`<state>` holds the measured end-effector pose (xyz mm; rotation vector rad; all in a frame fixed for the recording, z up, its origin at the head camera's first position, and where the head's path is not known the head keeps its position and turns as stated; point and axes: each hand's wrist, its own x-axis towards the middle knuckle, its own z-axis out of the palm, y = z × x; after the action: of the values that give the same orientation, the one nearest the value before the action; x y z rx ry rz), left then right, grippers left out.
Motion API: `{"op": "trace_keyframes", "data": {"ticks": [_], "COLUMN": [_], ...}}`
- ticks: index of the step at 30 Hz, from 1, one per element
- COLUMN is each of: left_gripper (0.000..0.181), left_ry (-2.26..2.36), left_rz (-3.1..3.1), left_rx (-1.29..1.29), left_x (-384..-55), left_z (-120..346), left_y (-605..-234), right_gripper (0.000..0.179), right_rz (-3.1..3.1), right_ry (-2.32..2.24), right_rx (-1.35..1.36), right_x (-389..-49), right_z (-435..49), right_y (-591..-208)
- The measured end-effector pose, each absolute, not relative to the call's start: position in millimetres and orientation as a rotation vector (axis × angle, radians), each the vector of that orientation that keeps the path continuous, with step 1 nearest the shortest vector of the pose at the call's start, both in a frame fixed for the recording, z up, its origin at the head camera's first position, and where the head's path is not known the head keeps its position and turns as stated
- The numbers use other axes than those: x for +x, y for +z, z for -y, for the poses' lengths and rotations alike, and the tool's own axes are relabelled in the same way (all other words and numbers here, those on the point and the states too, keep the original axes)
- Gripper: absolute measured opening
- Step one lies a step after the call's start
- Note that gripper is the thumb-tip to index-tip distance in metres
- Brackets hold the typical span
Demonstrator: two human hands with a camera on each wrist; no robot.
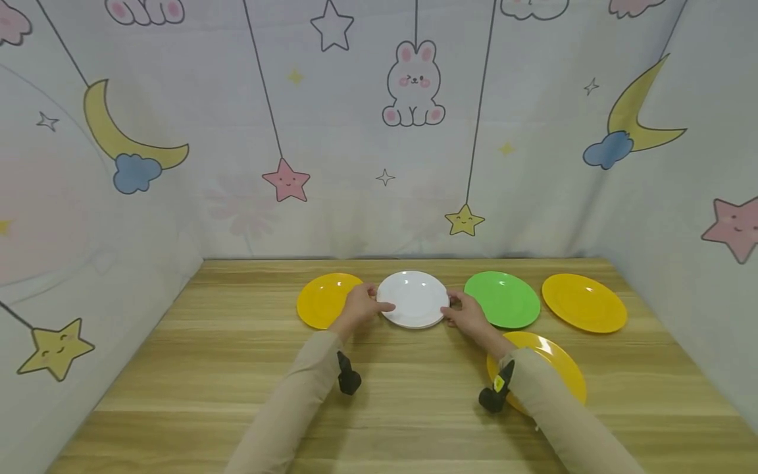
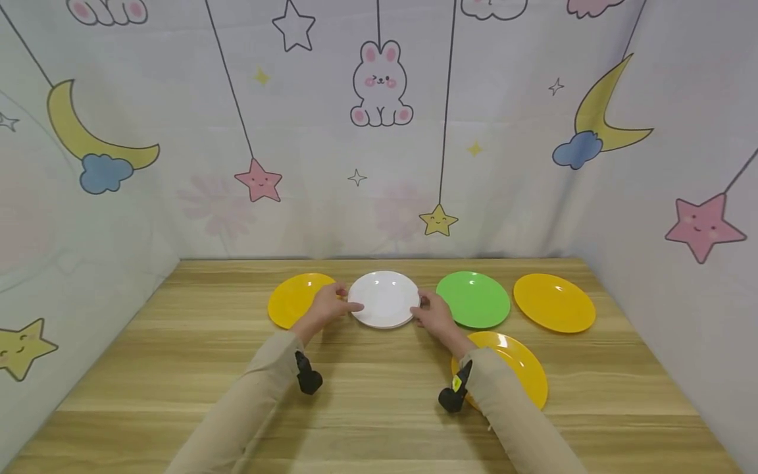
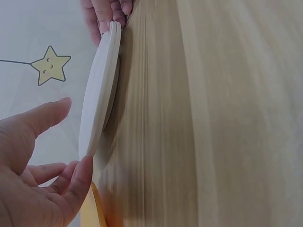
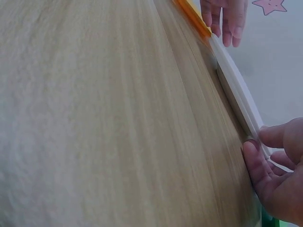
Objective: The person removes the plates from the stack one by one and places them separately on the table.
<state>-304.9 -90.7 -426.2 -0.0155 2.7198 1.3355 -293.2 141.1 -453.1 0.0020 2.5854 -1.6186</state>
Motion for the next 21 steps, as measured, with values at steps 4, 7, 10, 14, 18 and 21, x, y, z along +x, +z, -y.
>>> {"op": "trace_keyframes", "data": {"ticks": [4,7,10,14,18,21], "left_gripper": [0.044,0.044,0.046,0.044,0.04,0.04], "left_ry": [1.33,1.33,1.333,1.32,1.296,1.288], "left_rz": [-2.73,-2.735,-2.723,-2.715,-2.719,-2.719], "left_rx": [-0.009,-0.003,-0.013,-0.025,-0.045,-0.064], "left_x": [-304.7,-304.9,-305.3,-305.3,-305.7,-306.1], "left_z": [92.1,92.8,93.2,92.3,90.3,89.0], "left_y": [-426.7,-427.1,-426.8,-425.8,-425.6,-425.8], "right_gripper": [0.046,0.045,0.045,0.045,0.046,0.046], "right_rz": [-2.584,-2.586,-2.584,-2.584,-2.582,-2.578], "right_ry": [-1.629,-1.638,-1.643,-1.643,-1.642,-1.646], "right_rx": [0.002,-0.004,-0.008,-0.004,0.001,0.005], "right_x": [-293.1,-293.2,-294.0,-294.8,-294.9,-295.2], "right_z": [-140.8,-141.0,-141.3,-141.6,-141.8,-141.7], "right_y": [-452.8,-453.5,-454.7,-456.1,-456.1,-455.9]}}
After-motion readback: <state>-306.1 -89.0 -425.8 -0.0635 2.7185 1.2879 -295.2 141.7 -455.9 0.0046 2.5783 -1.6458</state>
